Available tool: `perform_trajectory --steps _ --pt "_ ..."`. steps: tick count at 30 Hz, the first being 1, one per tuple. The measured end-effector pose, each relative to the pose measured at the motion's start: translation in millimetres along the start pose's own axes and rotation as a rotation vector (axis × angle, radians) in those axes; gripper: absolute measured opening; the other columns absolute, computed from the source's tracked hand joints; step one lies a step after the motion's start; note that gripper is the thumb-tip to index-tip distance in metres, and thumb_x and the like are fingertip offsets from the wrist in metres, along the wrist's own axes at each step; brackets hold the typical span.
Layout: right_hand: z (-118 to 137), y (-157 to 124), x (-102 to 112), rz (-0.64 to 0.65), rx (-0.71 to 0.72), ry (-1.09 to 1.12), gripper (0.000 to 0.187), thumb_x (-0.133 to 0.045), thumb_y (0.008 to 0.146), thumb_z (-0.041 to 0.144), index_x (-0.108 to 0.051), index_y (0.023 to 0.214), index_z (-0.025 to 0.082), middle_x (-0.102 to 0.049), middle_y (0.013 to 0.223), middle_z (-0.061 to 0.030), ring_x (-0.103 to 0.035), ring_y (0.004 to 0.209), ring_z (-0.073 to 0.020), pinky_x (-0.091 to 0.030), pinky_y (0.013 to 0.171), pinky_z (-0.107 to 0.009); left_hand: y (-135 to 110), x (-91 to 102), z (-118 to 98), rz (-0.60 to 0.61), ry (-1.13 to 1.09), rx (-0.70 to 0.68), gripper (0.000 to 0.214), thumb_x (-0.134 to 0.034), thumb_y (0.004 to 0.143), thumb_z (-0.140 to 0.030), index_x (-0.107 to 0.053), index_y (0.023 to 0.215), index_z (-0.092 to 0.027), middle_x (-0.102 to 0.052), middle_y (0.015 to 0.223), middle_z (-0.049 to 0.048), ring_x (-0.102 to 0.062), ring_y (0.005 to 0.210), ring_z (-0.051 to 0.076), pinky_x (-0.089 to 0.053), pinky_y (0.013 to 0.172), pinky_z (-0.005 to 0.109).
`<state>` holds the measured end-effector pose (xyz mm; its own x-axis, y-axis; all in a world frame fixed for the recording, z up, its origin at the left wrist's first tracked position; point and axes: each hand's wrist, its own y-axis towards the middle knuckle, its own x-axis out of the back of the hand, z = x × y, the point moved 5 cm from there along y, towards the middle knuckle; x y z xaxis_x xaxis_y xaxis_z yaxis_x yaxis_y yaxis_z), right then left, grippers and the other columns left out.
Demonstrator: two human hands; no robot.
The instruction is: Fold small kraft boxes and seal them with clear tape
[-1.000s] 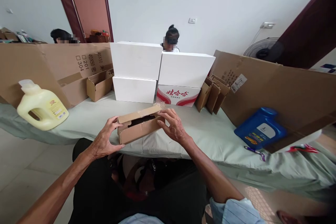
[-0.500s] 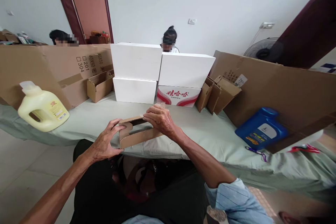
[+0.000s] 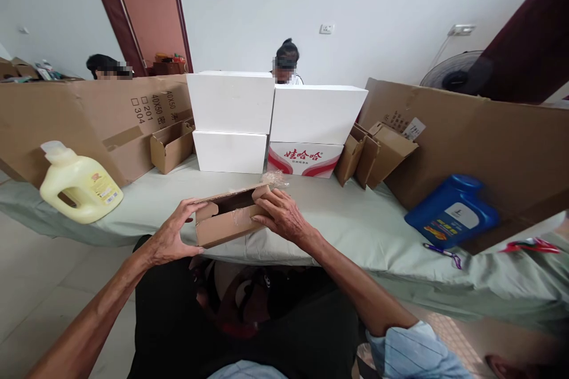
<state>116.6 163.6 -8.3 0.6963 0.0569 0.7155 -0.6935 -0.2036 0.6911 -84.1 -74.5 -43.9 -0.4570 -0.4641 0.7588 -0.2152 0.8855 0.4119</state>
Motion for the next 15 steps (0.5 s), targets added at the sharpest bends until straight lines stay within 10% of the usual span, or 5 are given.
perform_trajectory --steps 10,15 --pt "-8 2 -2 0.028 -0.026 0.061 0.041 -0.051 0.115 0.053 -0.069 0.112 0.017 -0.070 0.100 -0.0103 -0.055 0.091 -0.0242 -0.042 0.081 -0.038 14 12.5 1 0.075 -0.044 0.073 0.108 -0.093 0.077 -0.054 -0.035 0.167 -0.039 -0.046 0.165 0.0122 -0.050 0.153 0.040 -0.055 0.117 0.059" --pt "-10 5 -5 0.051 -0.052 0.097 0.037 -0.053 0.115 0.050 -0.067 0.107 0.018 -0.071 0.097 -0.0094 -0.056 0.090 -0.0238 -0.041 0.081 -0.037 27 25.3 -11 -0.001 -0.031 0.110 0.058 -0.073 0.096 -0.056 -0.061 0.147 -0.031 -0.062 0.149 0.0109 -0.063 0.139 0.034 -0.058 0.111 0.051"
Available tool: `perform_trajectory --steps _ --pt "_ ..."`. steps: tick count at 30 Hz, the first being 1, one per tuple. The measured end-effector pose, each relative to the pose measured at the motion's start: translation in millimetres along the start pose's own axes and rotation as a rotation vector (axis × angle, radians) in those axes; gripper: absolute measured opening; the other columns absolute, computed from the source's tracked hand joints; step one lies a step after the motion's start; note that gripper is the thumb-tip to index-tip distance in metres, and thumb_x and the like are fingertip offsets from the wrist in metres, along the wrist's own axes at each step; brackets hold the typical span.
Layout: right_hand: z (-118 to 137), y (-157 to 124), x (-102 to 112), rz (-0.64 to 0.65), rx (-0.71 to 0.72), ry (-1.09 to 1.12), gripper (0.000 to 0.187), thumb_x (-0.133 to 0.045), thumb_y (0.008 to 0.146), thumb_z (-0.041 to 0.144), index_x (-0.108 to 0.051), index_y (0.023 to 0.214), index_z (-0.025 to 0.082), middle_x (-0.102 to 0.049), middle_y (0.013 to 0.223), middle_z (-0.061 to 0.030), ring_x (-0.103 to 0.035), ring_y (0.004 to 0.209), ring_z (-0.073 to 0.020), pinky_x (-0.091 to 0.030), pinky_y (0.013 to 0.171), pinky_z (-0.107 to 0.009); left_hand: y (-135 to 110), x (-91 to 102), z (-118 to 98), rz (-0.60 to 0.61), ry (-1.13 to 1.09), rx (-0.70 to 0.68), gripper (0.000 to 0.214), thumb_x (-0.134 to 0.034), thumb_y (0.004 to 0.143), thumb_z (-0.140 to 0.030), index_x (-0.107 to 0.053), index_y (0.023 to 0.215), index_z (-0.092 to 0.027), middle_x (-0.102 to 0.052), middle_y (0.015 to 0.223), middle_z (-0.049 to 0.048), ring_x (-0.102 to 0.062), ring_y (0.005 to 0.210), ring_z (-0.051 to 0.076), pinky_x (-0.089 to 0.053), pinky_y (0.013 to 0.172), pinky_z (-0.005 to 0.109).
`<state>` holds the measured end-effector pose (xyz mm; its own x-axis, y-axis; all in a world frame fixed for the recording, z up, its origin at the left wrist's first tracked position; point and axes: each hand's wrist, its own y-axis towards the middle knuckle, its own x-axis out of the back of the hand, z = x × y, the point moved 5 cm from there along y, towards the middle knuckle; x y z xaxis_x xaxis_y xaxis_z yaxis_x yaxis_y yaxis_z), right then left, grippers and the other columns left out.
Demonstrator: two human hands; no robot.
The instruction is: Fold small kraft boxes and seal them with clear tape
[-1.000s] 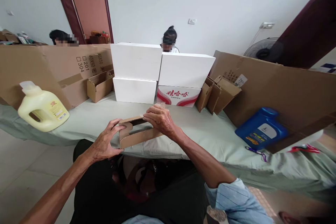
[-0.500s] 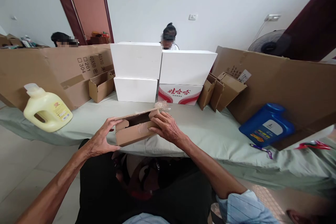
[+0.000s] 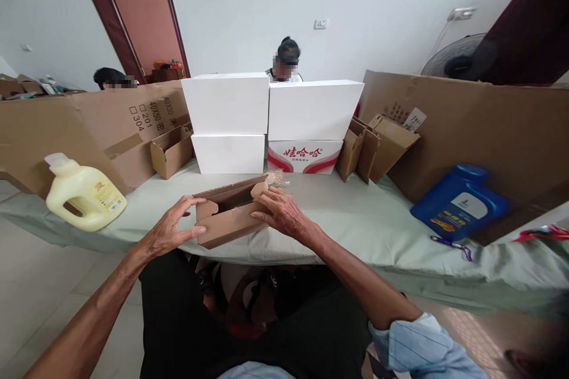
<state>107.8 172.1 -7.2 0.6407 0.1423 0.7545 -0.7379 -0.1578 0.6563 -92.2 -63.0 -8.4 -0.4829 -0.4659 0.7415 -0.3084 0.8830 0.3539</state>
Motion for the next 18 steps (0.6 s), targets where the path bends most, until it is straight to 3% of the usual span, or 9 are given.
perform_trajectory --steps 2,4,6,9,13,18 --pt "0 2 -2 0.013 -0.008 0.020 0.035 -0.053 0.115 0.049 -0.067 0.104 0.019 -0.071 0.095 -0.0090 -0.056 0.089 -0.0236 -0.041 0.081 -0.037 10 7.2 -15 -0.088 0.081 -0.058 0.035 -0.070 0.098 -0.052 -0.071 0.120 -0.026 -0.066 0.142 0.0109 -0.066 0.133 0.032 -0.056 0.111 0.048" --pt "1 5 -3 0.022 -0.003 0.039 0.033 -0.055 0.115 0.048 -0.067 0.103 0.019 -0.072 0.096 -0.0091 -0.058 0.090 -0.0238 -0.040 0.083 -0.037 24 10.3 -33 -0.128 0.168 -0.129 0.023 -0.068 0.100 -0.046 -0.068 0.098 -0.023 -0.071 0.132 0.0105 -0.069 0.123 0.030 -0.055 0.105 0.044" --pt "3 8 -4 0.033 0.003 0.059 0.031 -0.057 0.114 0.047 -0.066 0.104 0.019 -0.072 0.097 -0.0089 -0.059 0.091 -0.0236 -0.040 0.084 -0.036 42 7.5 -48 -0.089 0.260 -0.165 0.016 -0.064 0.101 -0.038 -0.063 0.092 -0.023 -0.074 0.113 0.0072 -0.071 0.103 0.025 -0.055 0.090 0.038" --pt "5 11 -2 0.055 -0.008 0.084 0.026 -0.060 0.114 0.043 -0.066 0.104 0.019 -0.071 0.096 -0.0081 -0.060 0.090 -0.0229 -0.040 0.083 -0.035 71 0.4 -62 0.003 0.420 -0.190 0.010 -0.056 0.100 -0.025 -0.065 0.097 -0.024 -0.073 0.095 0.0032 -0.066 0.081 0.022 -0.048 0.073 0.034" --pt "4 12 5 0.067 -0.055 0.127 0.018 -0.063 0.112 0.033 -0.064 0.099 0.020 -0.067 0.090 -0.0049 -0.058 0.087 -0.0211 -0.039 0.080 -0.032 93 1.9 -60 0.060 0.458 -0.243 0.032 -0.043 0.099 -0.015 -0.074 0.099 -0.024 -0.076 0.100 0.0052 -0.068 0.086 0.022 -0.048 0.075 0.033" --pt "9 17 21 0.124 -0.071 0.223 0.017 -0.067 0.107 0.022 -0.064 0.091 0.021 -0.066 0.088 -0.0024 -0.058 0.083 -0.0182 -0.037 0.074 -0.030 89 14.4 -35 0.217 0.441 -0.142 0.042 -0.060 0.098 -0.042 -0.076 0.137 -0.034 -0.075 0.123 0.0056 -0.071 0.104 0.027 -0.053 0.086 0.035"
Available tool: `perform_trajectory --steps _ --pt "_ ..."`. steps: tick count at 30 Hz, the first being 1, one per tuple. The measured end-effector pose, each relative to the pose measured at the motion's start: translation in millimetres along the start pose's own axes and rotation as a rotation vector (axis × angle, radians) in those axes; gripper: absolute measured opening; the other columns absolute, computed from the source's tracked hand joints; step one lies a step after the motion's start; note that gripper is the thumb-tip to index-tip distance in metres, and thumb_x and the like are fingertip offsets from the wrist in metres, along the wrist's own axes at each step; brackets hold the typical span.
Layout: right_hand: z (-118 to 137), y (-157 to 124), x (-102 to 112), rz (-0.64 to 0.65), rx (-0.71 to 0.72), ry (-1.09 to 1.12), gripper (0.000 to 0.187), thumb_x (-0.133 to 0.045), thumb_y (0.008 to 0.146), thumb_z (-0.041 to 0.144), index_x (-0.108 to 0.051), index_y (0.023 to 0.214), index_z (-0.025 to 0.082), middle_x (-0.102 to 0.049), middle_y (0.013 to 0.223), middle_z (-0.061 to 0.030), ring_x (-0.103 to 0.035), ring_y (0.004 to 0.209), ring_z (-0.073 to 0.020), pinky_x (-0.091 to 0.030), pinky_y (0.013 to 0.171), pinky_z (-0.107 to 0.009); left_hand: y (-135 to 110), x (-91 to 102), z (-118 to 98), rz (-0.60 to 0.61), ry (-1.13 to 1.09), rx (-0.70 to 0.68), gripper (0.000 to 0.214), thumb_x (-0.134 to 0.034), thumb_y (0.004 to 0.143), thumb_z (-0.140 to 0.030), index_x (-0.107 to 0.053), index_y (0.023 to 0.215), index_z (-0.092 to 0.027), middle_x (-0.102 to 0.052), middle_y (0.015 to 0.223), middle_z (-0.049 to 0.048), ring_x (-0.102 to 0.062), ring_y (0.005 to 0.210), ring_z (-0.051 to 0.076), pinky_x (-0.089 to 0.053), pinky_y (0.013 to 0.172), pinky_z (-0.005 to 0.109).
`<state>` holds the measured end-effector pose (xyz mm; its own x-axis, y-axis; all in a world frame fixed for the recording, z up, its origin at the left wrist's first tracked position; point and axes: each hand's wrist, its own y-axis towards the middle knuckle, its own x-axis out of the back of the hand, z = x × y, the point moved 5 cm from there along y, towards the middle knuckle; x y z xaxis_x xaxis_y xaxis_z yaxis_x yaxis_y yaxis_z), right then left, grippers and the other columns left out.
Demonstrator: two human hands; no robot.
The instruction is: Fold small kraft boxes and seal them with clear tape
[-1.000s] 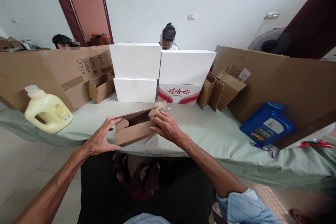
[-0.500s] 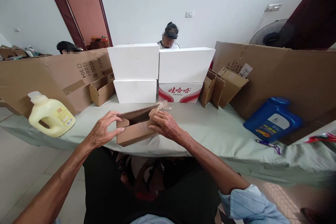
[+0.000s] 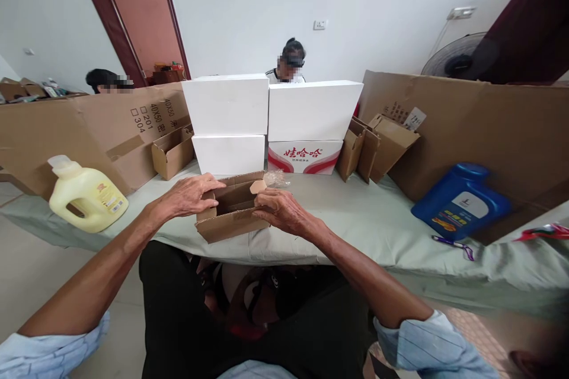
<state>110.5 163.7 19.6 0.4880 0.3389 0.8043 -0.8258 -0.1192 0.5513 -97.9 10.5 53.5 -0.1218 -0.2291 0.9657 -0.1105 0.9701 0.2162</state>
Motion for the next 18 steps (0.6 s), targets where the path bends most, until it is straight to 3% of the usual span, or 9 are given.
perform_trajectory --steps 4,8,10,13,18 --pt "17 10 5 0.215 0.051 0.012 0.013 -0.067 0.102 0.013 -0.068 0.093 0.021 -0.069 0.094 -0.0018 -0.061 0.084 -0.0167 -0.037 0.072 -0.030 -1 1.8 12 0.157 0.042 0.053 0.048 -0.069 0.089 -0.049 -0.079 0.135 -0.038 -0.069 0.105 0.0060 -0.069 0.096 0.029 -0.053 0.085 0.037" --pt "27 18 3 0.398 0.094 -0.059 0.021 -0.068 0.103 0.014 -0.064 0.083 0.021 -0.066 0.084 0.0001 -0.055 0.076 -0.0160 -0.033 0.067 -0.031 10 4.9 8 0.340 0.080 0.085 0.054 -0.086 0.064 -0.035 -0.086 0.117 -0.039 -0.063 0.105 0.0062 -0.067 0.087 0.030 -0.052 0.077 0.039" --pt "30 21 3 0.405 0.152 -0.116 0.025 -0.068 0.104 0.016 -0.063 0.080 0.021 -0.066 0.084 -0.0010 -0.053 0.077 -0.0168 -0.035 0.069 -0.032 14 6.3 0 0.412 0.107 0.063 0.057 -0.086 0.057 -0.027 -0.086 0.113 -0.039 -0.061 0.114 0.0063 -0.066 0.088 0.030 -0.051 0.075 0.039" --pt "32 23 3 0.361 0.219 -0.199 0.028 -0.068 0.106 0.021 -0.064 0.078 0.020 -0.065 0.087 -0.0031 -0.053 0.080 -0.0178 -0.037 0.075 -0.033 15 9.0 -9 0.454 0.108 0.015 0.047 -0.085 0.058 -0.023 -0.082 0.104 -0.034 -0.059 0.124 0.0057 -0.064 0.087 0.026 -0.050 0.074 0.036" --pt "25 18 4 0.301 0.173 -0.175 0.029 -0.067 0.109 0.027 -0.065 0.081 0.019 -0.063 0.092 -0.0034 -0.053 0.081 -0.0163 -0.030 0.068 -0.033 -2 15.3 2 0.371 -0.021 -0.015 0.042 -0.086 0.064 -0.025 -0.071 0.103 -0.027 -0.053 0.145 0.0071 -0.063 0.086 0.021 -0.053 0.076 0.035"
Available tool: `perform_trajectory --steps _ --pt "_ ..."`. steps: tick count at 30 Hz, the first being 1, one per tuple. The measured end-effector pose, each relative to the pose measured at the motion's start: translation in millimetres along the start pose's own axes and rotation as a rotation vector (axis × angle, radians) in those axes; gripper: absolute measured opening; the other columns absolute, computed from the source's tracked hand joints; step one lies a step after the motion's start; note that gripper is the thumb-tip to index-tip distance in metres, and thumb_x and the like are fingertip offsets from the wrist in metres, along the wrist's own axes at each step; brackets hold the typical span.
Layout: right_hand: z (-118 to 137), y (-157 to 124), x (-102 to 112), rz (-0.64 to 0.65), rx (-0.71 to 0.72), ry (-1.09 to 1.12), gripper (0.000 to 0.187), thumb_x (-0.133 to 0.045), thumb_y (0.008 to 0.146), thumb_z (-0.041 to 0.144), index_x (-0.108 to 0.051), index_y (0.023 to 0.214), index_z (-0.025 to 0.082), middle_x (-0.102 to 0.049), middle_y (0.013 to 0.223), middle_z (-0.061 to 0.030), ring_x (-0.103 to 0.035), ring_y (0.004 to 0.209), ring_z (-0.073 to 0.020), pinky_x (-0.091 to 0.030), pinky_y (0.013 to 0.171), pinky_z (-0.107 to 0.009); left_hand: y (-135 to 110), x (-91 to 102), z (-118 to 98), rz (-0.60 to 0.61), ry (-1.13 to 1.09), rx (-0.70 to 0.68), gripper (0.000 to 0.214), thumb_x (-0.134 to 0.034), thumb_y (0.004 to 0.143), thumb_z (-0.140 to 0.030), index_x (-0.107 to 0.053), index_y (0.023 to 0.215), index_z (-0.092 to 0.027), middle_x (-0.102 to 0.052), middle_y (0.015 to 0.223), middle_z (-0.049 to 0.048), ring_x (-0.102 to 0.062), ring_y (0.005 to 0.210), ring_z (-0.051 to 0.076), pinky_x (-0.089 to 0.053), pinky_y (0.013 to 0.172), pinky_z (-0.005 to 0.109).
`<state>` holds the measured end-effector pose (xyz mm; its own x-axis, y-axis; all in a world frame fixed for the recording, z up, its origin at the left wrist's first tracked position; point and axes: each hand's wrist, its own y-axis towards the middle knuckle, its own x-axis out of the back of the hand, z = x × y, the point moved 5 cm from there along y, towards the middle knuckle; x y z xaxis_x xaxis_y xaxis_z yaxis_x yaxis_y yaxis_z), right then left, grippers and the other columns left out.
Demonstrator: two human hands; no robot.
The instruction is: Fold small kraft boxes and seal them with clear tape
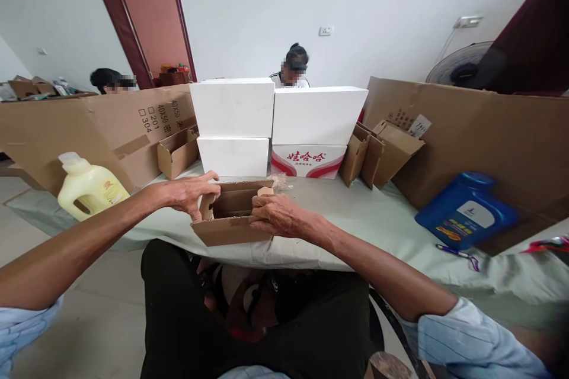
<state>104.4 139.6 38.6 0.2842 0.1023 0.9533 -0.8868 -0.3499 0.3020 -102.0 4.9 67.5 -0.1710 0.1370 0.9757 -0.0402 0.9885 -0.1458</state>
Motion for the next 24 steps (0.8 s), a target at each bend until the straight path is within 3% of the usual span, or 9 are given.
perform_trajectory --steps 7,10,14,19,24 --pt "-9 -8 -2 -0.091 -0.088 0.044 0.035 -0.068 0.110 0.032 -0.065 0.078 0.018 -0.064 0.093 -0.0044 -0.053 0.083 -0.0166 -0.024 0.066 -0.033 -35 -19.3 31 -0.255 -0.383 -0.051 0.057 -0.092 0.067 -0.037 -0.064 0.116 -0.030 -0.056 0.149 0.0089 -0.061 0.132 0.032 -0.063 0.097 0.045" --pt "-11 -6 -3 -0.095 -0.091 0.068 0.036 -0.066 0.110 0.031 -0.065 0.076 0.019 -0.063 0.091 -0.0038 -0.054 0.083 -0.0166 -0.025 0.066 -0.033 -41 -38.6 37 -0.315 -0.522 -0.050 0.079 -0.097 0.064 -0.049 -0.058 0.130 -0.032 -0.060 0.138 0.0071 -0.065 0.127 0.031 -0.063 0.102 0.050" --pt "-15 -1 -3 -0.091 -0.087 0.088 0.039 -0.068 0.109 0.033 -0.063 0.073 0.019 -0.061 0.089 -0.0034 -0.054 0.082 -0.0170 -0.028 0.067 -0.033 -40 -62.6 38 -0.455 -0.579 -0.014 0.099 -0.102 0.058 -0.055 -0.048 0.138 -0.032 -0.057 0.139 0.0086 -0.066 0.124 0.031 -0.062 0.103 0.051" --pt "-24 -9 5 -0.098 -0.081 0.096 0.033 -0.064 0.111 0.037 -0.069 0.083 0.019 -0.063 0.096 -0.0054 -0.057 0.086 -0.0184 -0.037 0.071 -0.032 -37 -83.3 38 -0.609 -0.645 0.029 0.095 -0.100 0.060 -0.049 -0.042 0.133 -0.031 -0.056 0.138 0.0090 -0.066 0.119 0.029 -0.062 0.097 0.045" --pt "-50 -39 11 -0.326 -0.205 0.138 0.035 -0.069 0.107 0.055 -0.074 0.105 0.020 -0.064 0.103 -0.0080 -0.060 0.096 -0.0239 -0.049 0.083 -0.037 -38 -91.7 37 -0.670 -0.715 0.039 0.092 -0.097 0.064 -0.045 -0.037 0.133 -0.030 -0.059 0.125 0.0044 -0.068 0.110 0.026 -0.061 0.098 0.047"
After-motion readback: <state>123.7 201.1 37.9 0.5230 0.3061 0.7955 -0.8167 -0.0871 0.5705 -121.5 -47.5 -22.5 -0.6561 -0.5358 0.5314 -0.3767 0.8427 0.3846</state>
